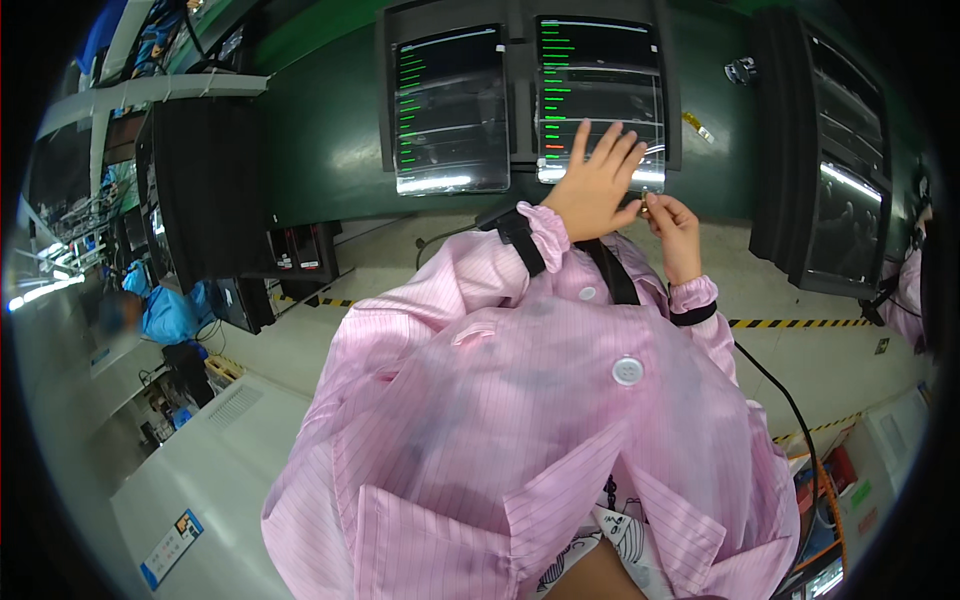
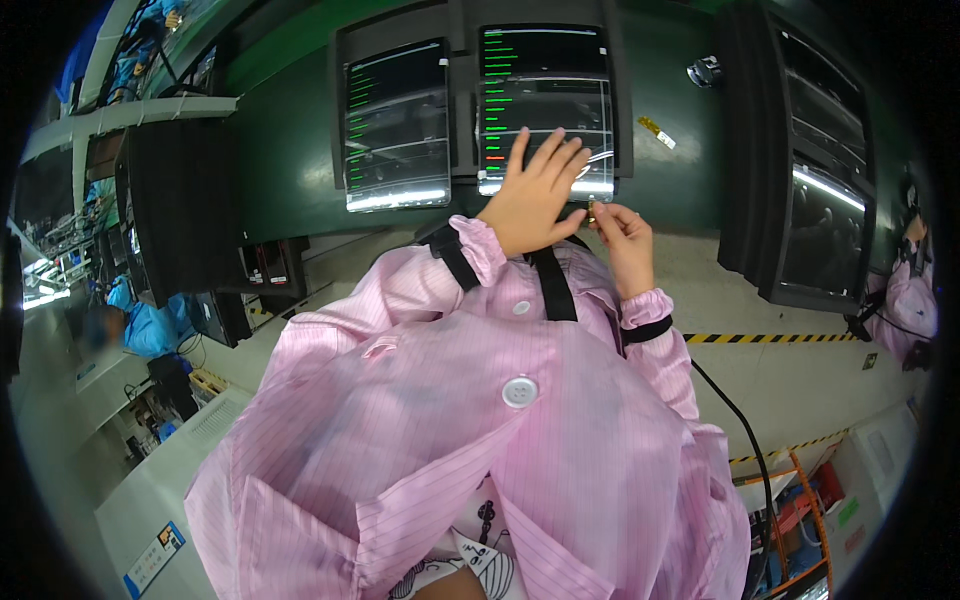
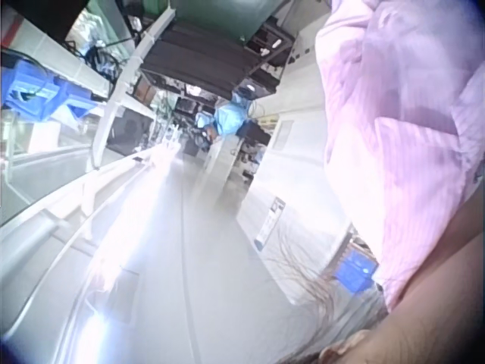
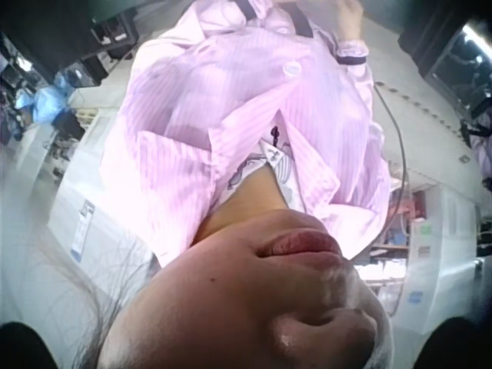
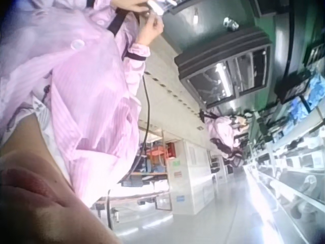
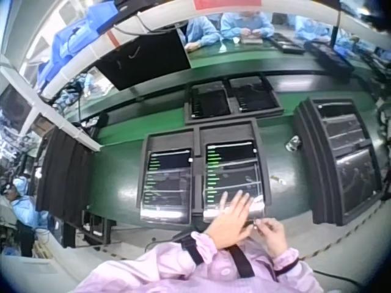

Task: Testing and inspecting electronic tablets on a production line, including screen checks and applying protective films/labels.

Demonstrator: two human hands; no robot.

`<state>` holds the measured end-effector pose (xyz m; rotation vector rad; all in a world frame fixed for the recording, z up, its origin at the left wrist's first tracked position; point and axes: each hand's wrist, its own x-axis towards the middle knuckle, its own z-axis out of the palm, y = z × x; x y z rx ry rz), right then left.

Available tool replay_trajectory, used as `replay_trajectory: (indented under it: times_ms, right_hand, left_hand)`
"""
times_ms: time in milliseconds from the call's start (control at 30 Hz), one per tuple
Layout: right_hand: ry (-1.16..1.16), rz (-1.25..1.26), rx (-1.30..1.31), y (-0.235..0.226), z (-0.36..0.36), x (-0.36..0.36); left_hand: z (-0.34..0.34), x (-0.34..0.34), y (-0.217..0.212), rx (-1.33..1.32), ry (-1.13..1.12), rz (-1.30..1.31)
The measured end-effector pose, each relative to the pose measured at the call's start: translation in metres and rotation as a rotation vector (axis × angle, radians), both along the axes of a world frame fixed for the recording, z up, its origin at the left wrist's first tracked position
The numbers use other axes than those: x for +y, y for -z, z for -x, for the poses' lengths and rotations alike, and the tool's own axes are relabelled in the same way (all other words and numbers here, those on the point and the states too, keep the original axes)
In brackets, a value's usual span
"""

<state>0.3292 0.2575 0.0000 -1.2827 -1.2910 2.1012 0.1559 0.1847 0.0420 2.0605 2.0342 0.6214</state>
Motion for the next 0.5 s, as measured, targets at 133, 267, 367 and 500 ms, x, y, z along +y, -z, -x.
replay_trajectory:
  times_ms: [133, 267, 367, 500]
  right_hand:
    - [-0.013, 0.015, -0.011, 0.001, -0.007, -0.009]
    - [0.03, -0.32, -0.152, 0.025, -0.053, -0.003]
    - [-0.025, -0.705, -0.612, 0.032, -0.049, 0.055]
    - [-0.017, -1.264, -0.871, 0.029, -0.019, 0.122]
  left_hand:
    - [0.005, 0.007, 0.004, 0.036, -0.001, 0.01]
    - [0.011, 0.011, 0.007, 0.021, -0.018, 0.023]
    - [0.011, 0.012, 0.01, -0.011, -0.007, -0.041]
    - [0.012, 0.013, 0.007, -0.032, -0.004, -0.02]
